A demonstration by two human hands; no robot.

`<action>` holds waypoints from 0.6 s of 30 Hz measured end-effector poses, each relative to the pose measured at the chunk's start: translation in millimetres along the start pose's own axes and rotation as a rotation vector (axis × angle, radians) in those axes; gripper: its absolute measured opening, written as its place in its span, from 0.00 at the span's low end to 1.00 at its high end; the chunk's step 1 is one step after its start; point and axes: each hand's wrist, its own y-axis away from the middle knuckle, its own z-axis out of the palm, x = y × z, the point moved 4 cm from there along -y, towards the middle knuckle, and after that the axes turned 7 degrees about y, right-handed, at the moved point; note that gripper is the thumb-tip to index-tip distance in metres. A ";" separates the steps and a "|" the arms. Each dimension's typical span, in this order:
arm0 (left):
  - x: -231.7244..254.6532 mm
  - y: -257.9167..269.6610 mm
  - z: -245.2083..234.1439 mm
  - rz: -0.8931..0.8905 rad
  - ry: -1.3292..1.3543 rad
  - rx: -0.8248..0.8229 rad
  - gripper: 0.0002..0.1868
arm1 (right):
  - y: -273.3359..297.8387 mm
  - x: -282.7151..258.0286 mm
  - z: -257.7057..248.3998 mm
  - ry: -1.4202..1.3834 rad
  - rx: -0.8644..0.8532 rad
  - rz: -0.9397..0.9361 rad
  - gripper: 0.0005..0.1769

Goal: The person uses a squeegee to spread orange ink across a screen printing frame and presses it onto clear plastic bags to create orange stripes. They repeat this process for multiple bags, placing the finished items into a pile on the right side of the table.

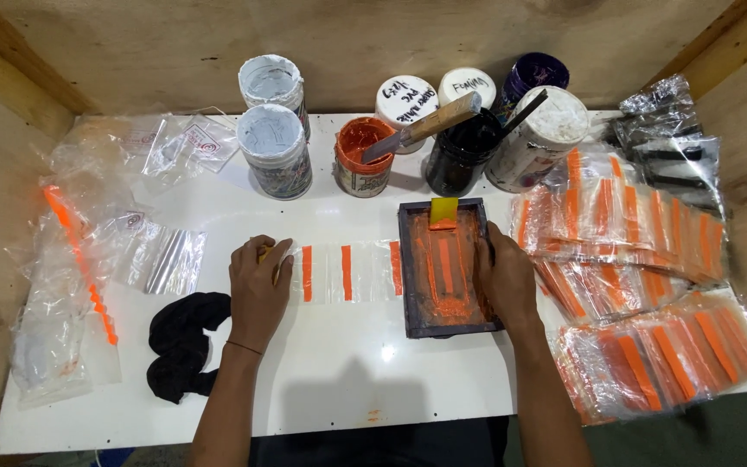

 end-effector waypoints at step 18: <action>-1.9 2.2 2.1 -0.011 -0.003 -0.001 0.14 | 1.1 5.3 1.3 -0.009 -0.021 -0.004 0.23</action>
